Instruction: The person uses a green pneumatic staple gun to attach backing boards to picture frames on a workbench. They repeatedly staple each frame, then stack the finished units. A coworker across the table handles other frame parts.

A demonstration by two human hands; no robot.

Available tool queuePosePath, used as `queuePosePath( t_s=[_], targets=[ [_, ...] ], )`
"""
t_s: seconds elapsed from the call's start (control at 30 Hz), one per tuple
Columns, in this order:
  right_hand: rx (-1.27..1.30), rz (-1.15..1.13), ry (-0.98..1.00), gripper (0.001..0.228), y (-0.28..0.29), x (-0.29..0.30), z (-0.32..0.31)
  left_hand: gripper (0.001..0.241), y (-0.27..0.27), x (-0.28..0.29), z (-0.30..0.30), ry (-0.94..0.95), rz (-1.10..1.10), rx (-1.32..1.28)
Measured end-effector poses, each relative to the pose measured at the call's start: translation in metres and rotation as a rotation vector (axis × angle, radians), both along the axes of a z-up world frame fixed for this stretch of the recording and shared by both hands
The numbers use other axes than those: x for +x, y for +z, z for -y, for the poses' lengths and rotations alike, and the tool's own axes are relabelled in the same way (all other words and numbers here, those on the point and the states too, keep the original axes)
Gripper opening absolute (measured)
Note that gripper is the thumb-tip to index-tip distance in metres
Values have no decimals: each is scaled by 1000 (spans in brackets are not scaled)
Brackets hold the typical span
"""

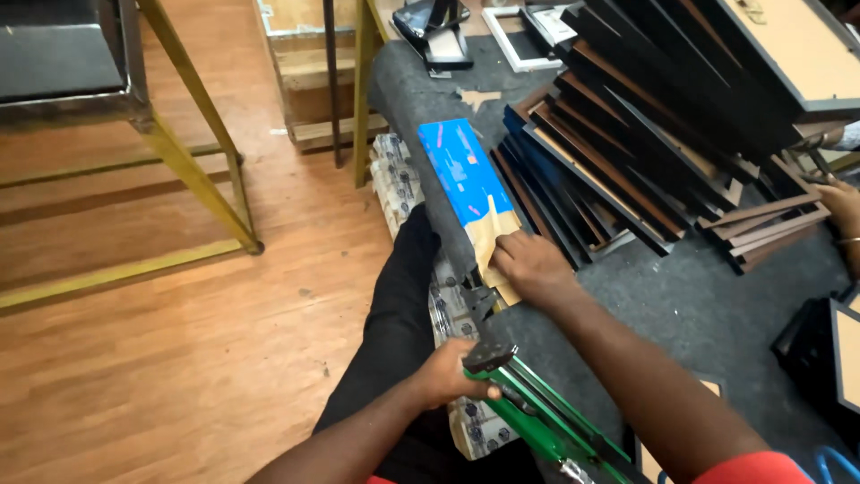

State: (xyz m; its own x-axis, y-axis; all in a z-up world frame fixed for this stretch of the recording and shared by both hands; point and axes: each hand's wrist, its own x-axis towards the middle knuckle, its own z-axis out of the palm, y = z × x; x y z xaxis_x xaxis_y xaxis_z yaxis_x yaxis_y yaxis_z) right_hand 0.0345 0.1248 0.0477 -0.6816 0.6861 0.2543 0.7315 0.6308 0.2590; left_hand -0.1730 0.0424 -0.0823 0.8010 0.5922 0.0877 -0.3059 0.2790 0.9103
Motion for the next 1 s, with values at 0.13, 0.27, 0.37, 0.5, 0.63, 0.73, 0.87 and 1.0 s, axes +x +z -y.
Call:
queuePosePath(
  t_s=[0.13, 0.27, 0.37, 0.5, 0.63, 0.73, 0.87, 1.0],
  targets=[
    [58, 10, 20, 18, -3, 3, 6, 49, 2, -2, 1, -10, 15, -44],
    [26, -35, 28, 19, -3, 4, 6, 48, -1, -4, 2, 13, 49, -79],
    [-67, -121, 2, 17, -7, 4, 2, 47, 0, -5, 2, 10, 65, -88],
    [-146, -203, -93, 24, -4, -4, 4, 46, 0, -2, 1, 4, 72, -53],
    [-239, -121, -188, 27, -3, -4, 4, 47, 3, -1, 3, 8, 76, -85],
    [-250, -64, -192, 26, -8, 0, 0, 47, 2, -2, 3, 34, 91, -91],
    [-196, -95, -129, 23, -7, 0, 5, 47, 3, -5, 4, 41, 120, -119],
    [-77, -65, -71, 23, -4, -1, 12, 48, 6, -2, 6, 32, 121, -138]
  ],
)
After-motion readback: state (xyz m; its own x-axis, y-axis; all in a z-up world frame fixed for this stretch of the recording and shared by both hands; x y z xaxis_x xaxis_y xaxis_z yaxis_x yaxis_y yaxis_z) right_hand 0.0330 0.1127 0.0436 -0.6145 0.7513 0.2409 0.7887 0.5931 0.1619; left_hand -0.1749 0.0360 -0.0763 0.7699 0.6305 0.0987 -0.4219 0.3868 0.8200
